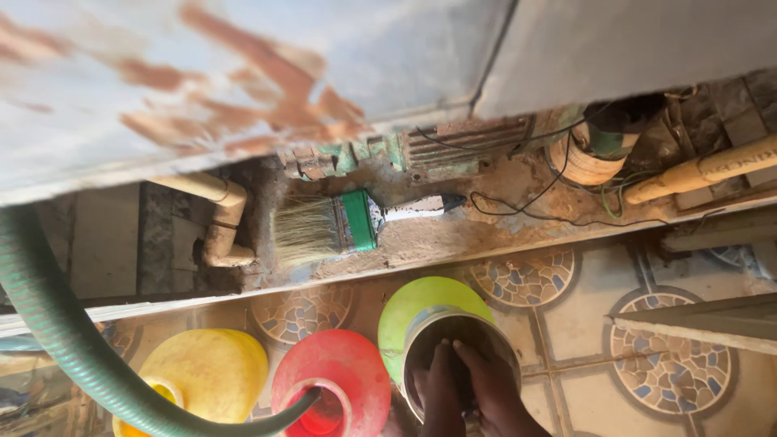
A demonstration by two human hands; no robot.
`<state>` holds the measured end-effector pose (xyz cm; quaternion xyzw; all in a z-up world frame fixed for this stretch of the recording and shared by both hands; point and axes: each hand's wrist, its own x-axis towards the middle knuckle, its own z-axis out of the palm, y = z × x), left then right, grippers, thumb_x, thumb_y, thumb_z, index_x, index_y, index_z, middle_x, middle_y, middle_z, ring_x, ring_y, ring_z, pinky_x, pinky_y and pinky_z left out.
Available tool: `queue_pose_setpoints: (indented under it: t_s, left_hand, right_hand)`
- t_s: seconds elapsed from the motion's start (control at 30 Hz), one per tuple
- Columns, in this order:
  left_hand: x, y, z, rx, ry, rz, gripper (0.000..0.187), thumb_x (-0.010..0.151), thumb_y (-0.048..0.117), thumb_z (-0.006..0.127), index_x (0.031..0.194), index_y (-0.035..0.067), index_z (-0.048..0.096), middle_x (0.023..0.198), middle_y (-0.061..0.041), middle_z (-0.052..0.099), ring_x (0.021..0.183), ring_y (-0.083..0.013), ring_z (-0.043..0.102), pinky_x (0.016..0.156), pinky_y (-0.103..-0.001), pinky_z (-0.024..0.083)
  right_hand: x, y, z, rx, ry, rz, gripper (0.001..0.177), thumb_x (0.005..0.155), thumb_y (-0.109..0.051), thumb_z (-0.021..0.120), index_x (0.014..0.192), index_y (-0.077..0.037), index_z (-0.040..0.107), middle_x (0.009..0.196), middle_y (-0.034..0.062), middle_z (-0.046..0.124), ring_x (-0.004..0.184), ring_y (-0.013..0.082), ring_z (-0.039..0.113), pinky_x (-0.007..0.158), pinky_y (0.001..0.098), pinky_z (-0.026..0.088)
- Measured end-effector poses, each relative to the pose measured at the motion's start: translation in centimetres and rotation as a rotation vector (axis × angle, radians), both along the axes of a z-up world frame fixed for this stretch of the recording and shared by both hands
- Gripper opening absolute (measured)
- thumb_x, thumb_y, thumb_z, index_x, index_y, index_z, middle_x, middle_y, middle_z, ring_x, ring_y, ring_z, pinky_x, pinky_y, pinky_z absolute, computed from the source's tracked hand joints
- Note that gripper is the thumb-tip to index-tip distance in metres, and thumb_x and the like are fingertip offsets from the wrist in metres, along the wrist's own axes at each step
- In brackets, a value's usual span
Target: The person washes a black cloth in a bucket of water and then ties it onto the bars of a window grill.
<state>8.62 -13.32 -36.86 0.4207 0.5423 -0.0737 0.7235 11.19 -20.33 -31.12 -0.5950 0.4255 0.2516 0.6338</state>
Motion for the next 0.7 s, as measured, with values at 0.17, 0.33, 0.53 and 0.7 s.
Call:
queue_pose_setpoints:
  t_s: [0.17,0.33,0.53,0.7]
  left_hand:
    - [0.9,0.4,-0.1,-0.034,-0.02,-0.035,0.075,0.077,0.042,0.081,0.135,0.0,0.061,0.127,-0.02,0.071,0.116,-0.0308,0.069,0.097,-0.039,0.055]
    - [0.5,0.4,0.1,-0.07,-0.024,-0.057,0.076,0.075,0.043,0.083,0.135,0.001,0.061,0.127,-0.019,0.072,0.116,-0.0295,0.069,0.097,-0.039,0.055]
    - [1.7,0.6,2.6,-0.25,-0.005,-0.007,0.076,0.077,0.048,0.08,0.136,0.003,0.064,0.129,-0.017,0.071,0.115,-0.0284,0.068,0.098,-0.039,0.054]
    - [1.0,-0.7,6.2,-0.022,-0.194,-0.142,0.068,0.079,0.046,0.076,0.131,0.003,0.071,0.122,-0.015,0.077,0.112,-0.0254,0.071,0.097,-0.034,0.052]
  right_hand:
    - [1.2,-1.3,-5.1,0.177,-0.005,-0.011,0.035,0.09,-0.019,0.068,0.121,-0.003,0.069,0.108,0.018,0.072,0.089,0.0282,0.069,0.073,0.0413,0.056]
    - [0.9,-2.3,-7.4,0.176,-0.153,-0.021,0.035,0.088,-0.017,0.064,0.12,-0.006,0.069,0.111,0.017,0.072,0.098,0.0285,0.069,0.083,0.0417,0.057]
    - [0.4,-1.0,-1.1,0.105,-0.154,0.076,0.044,0.093,-0.035,0.062,0.124,-0.005,0.071,0.121,0.0109,0.074,0.113,0.0226,0.067,0.095,0.0355,0.052]
    - [0.4,-0.7,-0.9,0.096,-0.252,-0.047,0.063,0.101,-0.049,0.054,0.138,0.002,0.056,0.116,0.0178,0.064,0.103,0.0288,0.059,0.083,0.0434,0.051]
